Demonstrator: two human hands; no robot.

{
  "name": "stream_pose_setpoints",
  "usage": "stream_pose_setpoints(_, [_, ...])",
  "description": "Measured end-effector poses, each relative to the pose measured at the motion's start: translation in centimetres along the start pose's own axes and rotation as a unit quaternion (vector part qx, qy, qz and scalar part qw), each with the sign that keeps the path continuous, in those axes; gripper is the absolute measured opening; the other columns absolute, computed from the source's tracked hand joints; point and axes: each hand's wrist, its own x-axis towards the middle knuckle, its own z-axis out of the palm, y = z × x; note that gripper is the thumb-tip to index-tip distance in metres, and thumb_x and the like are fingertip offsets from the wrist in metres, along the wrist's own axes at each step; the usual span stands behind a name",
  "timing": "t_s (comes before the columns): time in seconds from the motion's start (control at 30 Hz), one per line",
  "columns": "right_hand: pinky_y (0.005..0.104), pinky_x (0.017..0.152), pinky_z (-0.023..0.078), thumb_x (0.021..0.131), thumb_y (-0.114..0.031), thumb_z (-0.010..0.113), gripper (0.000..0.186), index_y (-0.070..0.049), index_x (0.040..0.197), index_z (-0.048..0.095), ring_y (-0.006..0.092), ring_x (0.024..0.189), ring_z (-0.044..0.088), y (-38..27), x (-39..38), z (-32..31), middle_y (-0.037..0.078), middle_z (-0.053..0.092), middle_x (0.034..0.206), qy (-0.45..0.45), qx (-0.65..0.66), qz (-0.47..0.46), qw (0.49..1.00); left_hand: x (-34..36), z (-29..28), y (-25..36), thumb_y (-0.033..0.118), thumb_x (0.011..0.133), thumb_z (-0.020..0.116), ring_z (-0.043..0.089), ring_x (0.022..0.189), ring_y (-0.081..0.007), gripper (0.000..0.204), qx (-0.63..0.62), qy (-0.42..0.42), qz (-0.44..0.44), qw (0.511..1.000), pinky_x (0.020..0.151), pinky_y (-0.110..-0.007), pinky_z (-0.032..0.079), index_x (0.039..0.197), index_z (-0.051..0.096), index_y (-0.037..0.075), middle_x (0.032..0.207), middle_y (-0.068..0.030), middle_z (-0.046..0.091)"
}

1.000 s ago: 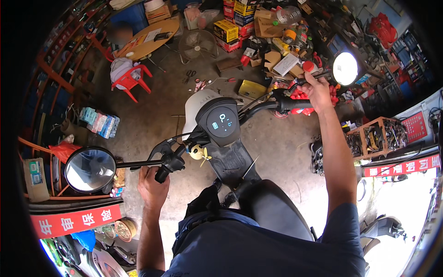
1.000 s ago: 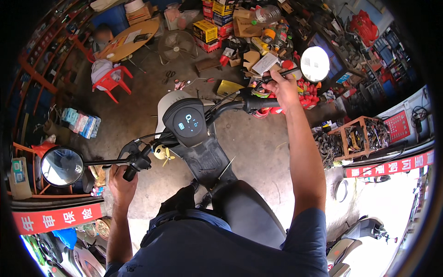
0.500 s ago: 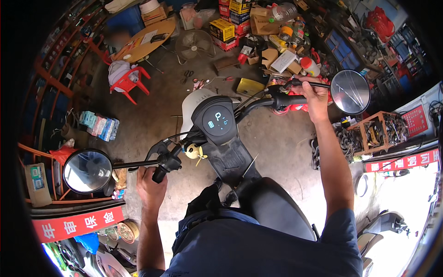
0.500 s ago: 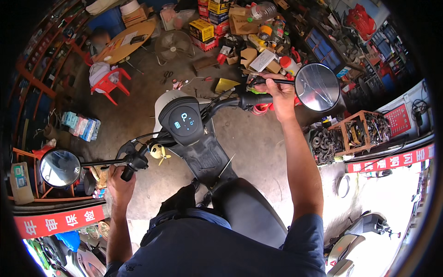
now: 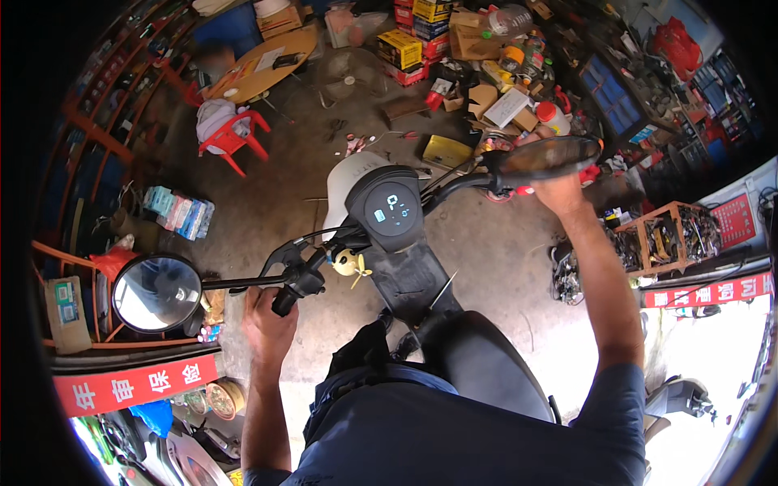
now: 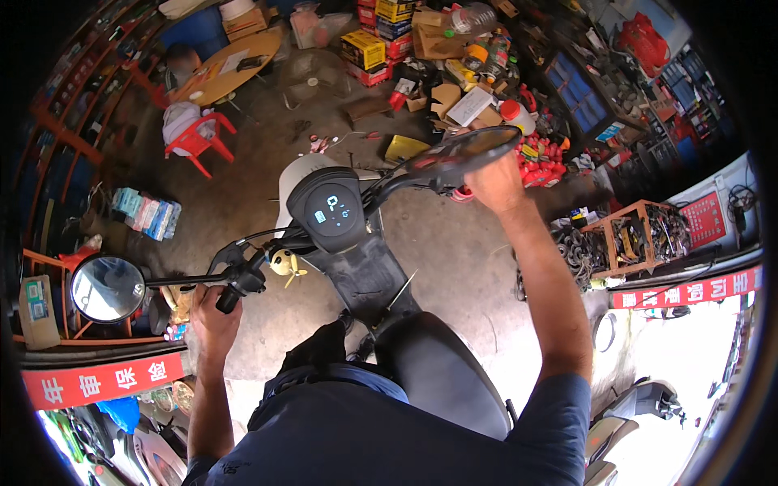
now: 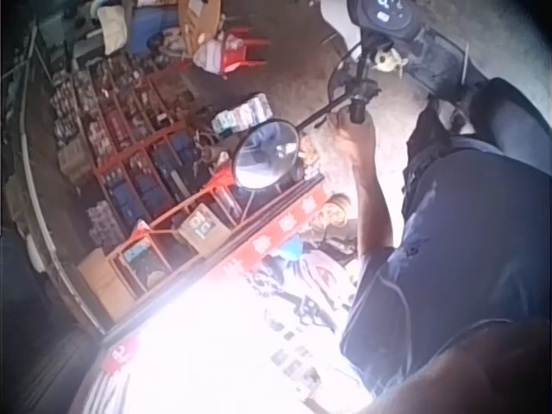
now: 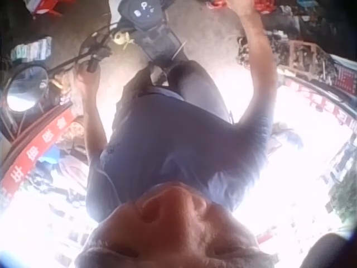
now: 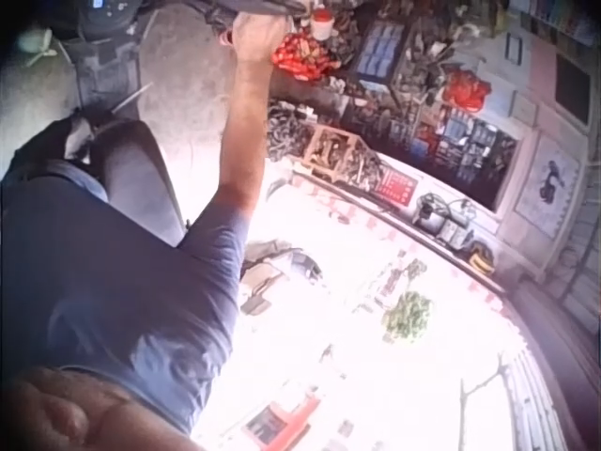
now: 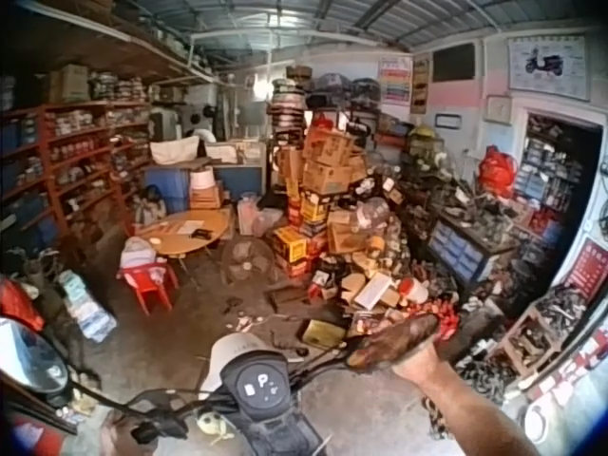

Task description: Installing and adjusting the rear-view mirrors on an electric scooter.

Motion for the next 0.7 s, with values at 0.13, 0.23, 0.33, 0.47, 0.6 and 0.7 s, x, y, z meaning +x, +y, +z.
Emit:
stream_pose_setpoints(0.13, [0.0467,0.071,0.051,0.086,-0.023,0.067,0.024,-0.002,0.097,0.062,0.0394,0.084,0.063,-1.0,2.0,-1.5,0.018,0.063,0.090,-0.056,0.023,0.051,0.997,-0.2,0.5,-0.8,0.011,0.066,0.075,0.059,0.080,-0.0336,0.020,0.013,0.023,0.015,1.000,0.069,-0.044,0.048,0.082,0.065,0.007,0.086,-0.0106,0.056])
stream_pose_setpoints(0.23, [0.0470,0.070,0.048,0.087,-0.022,0.066,0.025,0.001,0.094,0.059,0.0407,0.084,0.061,-1.6,3.7,-2.2,0.020,0.061,0.089,-0.044,0.061,0.061,0.995,0.0,0.6,-0.6,0.011,0.066,0.075,0.059,0.082,-0.0324,0.018,-0.011,0.023,0.011,1.000,0.069,-0.043,0.049,0.081,0.065,0.008,0.085,-0.0095,0.055])
stream_pose_setpoints(0.33, [0.0456,0.065,0.046,0.088,-0.020,0.066,0.023,0.001,0.094,0.058,0.0414,0.078,0.061,-0.8,4.7,-1.1,0.021,0.061,0.083,-0.033,0.110,0.073,0.991,0.0,0.4,-0.4,0.011,0.066,0.075,0.059,0.083,-0.0324,0.017,-0.008,0.020,0.002,1.000,0.069,-0.043,0.049,0.080,0.065,0.008,0.085,-0.0094,0.055])
stream_pose_setpoints(0.47, [0.0394,0.057,0.045,0.091,-0.021,0.063,0.022,0.000,0.096,0.059,0.0337,0.063,0.058,-0.5,5.5,-0.2,0.017,0.061,0.074,-0.085,0.183,0.241,0.949,0.0,0.2,-0.2,0.010,0.065,0.075,0.059,0.082,-0.0327,0.018,-0.010,0.017,0.002,1.000,0.070,-0.043,0.049,0.079,0.065,0.006,0.085,-0.0099,0.055])
stream_pose_setpoints(0.6, [0.0244,0.042,0.043,0.096,-0.025,0.058,0.023,-0.003,0.103,0.058,0.0105,0.045,0.052,1.6,4.8,1.2,0.004,0.060,0.072,-0.065,0.338,0.359,0.868,0.0,0.3,-0.3,0.008,0.064,0.075,0.058,0.082,-0.0334,0.019,-0.025,0.024,0.009,0.999,0.070,-0.044,0.049,0.080,0.065,0.006,0.084,-0.0106,0.056])
stream_pose_setpoints(0.7, [0.0223,0.044,0.043,0.099,-0.021,0.054,0.019,-0.003,0.098,0.056,0.0075,0.047,0.051,2.7,3.9,1.9,0.003,0.060,0.074,-0.037,0.508,0.353,0.785,-0.2,0.3,-0.6,0.008,0.064,0.075,0.058,0.084,-0.0334,0.021,-0.008,0.017,0.010,1.000,0.071,-0.044,0.049,0.083,0.064,0.006,0.086,-0.0105,0.056])
